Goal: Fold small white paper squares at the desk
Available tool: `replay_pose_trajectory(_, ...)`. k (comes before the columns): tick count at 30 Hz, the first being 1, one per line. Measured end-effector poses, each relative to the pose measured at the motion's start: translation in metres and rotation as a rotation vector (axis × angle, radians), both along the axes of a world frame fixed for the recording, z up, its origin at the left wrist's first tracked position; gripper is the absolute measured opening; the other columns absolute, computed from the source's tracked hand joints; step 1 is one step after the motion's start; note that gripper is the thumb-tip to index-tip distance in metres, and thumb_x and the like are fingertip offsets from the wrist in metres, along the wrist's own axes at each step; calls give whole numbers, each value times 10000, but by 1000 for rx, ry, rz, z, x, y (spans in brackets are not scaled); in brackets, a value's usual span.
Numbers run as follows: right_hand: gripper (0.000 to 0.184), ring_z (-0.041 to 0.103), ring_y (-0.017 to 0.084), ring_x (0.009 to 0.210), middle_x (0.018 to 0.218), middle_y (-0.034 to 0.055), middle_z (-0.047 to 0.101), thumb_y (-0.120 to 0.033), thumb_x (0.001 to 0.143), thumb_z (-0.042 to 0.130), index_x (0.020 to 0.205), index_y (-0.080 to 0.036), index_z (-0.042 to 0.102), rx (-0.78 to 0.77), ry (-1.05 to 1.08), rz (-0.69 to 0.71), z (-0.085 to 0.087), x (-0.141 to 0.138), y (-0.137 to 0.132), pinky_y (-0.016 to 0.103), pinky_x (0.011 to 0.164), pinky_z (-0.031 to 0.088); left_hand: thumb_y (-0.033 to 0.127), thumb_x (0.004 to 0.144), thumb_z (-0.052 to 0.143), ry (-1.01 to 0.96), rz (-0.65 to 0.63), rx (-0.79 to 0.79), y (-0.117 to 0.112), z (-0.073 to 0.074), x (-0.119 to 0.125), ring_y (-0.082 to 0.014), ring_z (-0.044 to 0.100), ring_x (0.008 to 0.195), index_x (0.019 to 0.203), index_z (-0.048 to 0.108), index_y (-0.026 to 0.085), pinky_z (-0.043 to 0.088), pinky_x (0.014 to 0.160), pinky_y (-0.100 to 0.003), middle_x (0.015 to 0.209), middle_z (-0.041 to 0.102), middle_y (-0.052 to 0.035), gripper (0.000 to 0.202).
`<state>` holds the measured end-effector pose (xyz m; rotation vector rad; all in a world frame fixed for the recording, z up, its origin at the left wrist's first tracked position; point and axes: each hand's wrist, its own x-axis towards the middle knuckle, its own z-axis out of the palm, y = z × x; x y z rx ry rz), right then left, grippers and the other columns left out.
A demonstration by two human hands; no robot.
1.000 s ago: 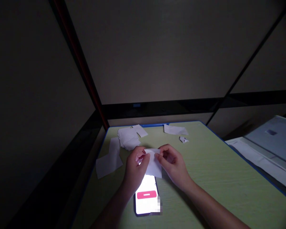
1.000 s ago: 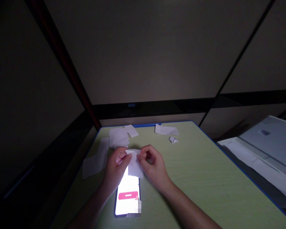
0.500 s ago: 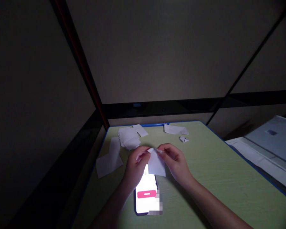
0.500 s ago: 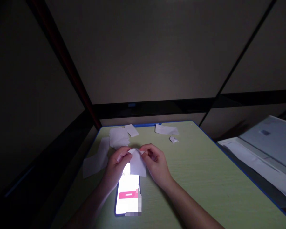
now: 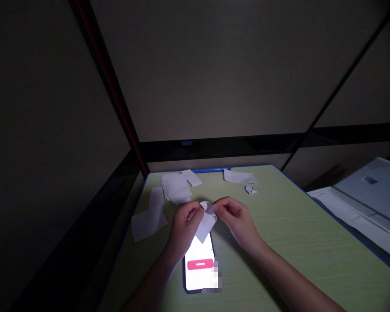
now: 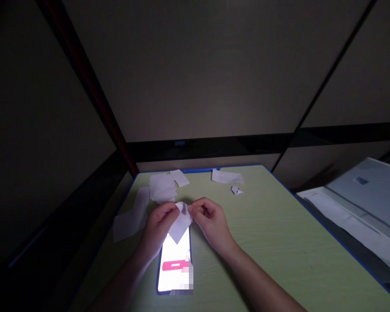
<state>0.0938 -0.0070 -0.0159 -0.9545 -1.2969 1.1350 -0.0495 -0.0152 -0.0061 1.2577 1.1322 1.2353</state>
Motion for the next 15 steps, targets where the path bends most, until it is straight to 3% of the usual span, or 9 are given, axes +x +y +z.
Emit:
replay_pose_trajectory(4, 163, 478, 109, 559, 642, -17, 548, -305, 716, 655, 779, -176, 578, -28, 68, 40, 0, -2, 1, 232, 512, 375, 247, 708, 565, 6, 2, 12, 1, 0, 1, -105, 494, 533, 688, 607, 134, 352, 499, -194, 576, 548, 15, 122)
replay_pose_trajectory(10, 177, 467, 89, 525, 603, -36, 536, -280, 712, 666, 819, -176, 569, -46, 118, 98, -2, -1, 2, 215, 490, 362, 213, 671, 604, -106, 29, -29, 2, -1, 0, -163, 594, 764, 888, 617, 137, 430, 638, -226, 860, 656, -58, 230)
replay_pose_trajectory(15, 202, 482, 97, 542, 631, -25, 554, -286, 675, 690, 806, -176, 582, -40, 95, 79, 3, 1, 2, 223, 499, 379, 214, 681, 592, -110, -53, -118, 3, -4, -1, -144, 583, 680, 892, 641, 121, 411, 575, -215, 794, 654, -57, 236)
